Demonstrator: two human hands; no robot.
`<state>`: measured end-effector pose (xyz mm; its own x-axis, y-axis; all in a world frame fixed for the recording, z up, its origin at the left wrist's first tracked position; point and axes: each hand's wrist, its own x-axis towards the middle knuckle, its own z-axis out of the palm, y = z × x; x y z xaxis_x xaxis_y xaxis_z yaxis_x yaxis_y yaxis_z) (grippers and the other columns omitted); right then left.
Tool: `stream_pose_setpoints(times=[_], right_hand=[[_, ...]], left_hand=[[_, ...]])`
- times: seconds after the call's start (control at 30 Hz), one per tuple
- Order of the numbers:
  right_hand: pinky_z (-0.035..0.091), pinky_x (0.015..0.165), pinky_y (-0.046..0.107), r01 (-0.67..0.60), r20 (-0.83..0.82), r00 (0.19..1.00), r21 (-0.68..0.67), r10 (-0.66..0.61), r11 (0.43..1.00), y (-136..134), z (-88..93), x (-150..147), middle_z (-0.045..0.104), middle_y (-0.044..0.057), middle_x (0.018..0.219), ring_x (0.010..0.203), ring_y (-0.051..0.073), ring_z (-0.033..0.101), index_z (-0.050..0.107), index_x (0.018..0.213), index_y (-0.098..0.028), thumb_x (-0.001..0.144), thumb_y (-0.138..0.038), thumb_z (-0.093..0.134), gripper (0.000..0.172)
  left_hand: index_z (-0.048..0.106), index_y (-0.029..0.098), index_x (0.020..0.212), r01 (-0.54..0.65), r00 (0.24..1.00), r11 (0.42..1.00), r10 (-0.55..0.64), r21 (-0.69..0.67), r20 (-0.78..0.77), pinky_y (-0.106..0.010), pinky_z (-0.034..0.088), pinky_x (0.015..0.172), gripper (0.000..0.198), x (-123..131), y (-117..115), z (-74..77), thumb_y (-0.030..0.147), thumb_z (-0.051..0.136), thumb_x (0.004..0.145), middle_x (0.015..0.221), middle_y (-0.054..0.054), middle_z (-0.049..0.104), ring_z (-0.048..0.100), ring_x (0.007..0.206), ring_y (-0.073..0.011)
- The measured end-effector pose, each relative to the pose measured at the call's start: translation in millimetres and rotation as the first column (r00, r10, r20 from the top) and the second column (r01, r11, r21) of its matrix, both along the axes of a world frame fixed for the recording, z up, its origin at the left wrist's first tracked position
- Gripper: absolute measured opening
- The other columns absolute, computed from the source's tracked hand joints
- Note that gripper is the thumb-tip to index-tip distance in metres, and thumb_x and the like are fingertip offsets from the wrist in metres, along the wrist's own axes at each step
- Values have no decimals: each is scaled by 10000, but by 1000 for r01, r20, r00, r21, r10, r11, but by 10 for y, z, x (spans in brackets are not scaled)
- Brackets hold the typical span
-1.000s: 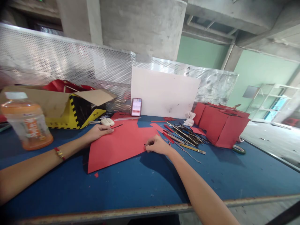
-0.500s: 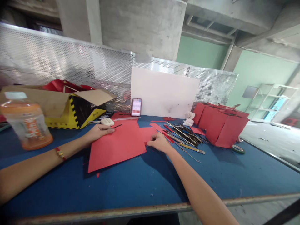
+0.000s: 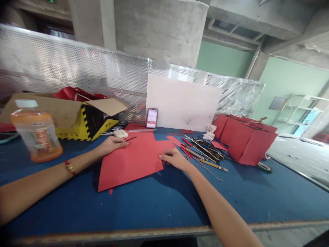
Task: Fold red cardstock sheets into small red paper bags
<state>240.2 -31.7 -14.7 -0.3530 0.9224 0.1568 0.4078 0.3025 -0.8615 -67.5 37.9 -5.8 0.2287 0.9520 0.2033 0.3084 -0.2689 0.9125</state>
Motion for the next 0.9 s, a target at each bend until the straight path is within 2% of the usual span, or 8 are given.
stream_pose_setpoints(times=[0.13,0.33,0.6,0.77,0.9], right_hand=[[369,502,227,-29,53,998,10,28,1000,3,1,19,574,-11,565,528,105,495,633,654,-158,691,-287,623,134],[369,541,227,-81,103,992,28,78,996,28,-41,33,573,-20,579,565,106,490,611,617,-166,636,-199,582,48],[338,491,220,-45,116,992,45,40,998,34,-43,57,546,-35,536,513,96,465,606,606,-166,626,-178,539,71],[378,538,224,-100,103,990,35,96,994,30,-47,52,588,-18,590,564,106,503,623,640,-164,678,-242,604,88],[378,523,226,-100,110,989,38,96,994,78,-85,69,585,-21,569,536,105,493,633,627,-163,669,-225,606,79]], left_hand=[[764,198,678,1,1000,1000,-1,16,-4,-251,452,597,351,-24,40,-37,528,796,564,667,-13,700,607,652,-179],[760,189,689,5,1000,1000,-5,-4,5,-248,457,588,356,-32,70,-71,522,803,570,681,-20,705,613,642,-173],[749,180,705,10,1000,999,-10,-33,-4,-246,459,564,391,-50,84,-90,551,787,586,689,-15,708,620,621,-172],[751,185,721,42,999,998,-42,-43,-4,-241,459,567,387,-62,110,-113,554,780,607,698,-16,711,621,629,-169],[752,184,718,45,999,998,-45,-31,-5,-252,472,579,390,-60,105,-118,559,774,612,705,-24,715,625,643,-180]])
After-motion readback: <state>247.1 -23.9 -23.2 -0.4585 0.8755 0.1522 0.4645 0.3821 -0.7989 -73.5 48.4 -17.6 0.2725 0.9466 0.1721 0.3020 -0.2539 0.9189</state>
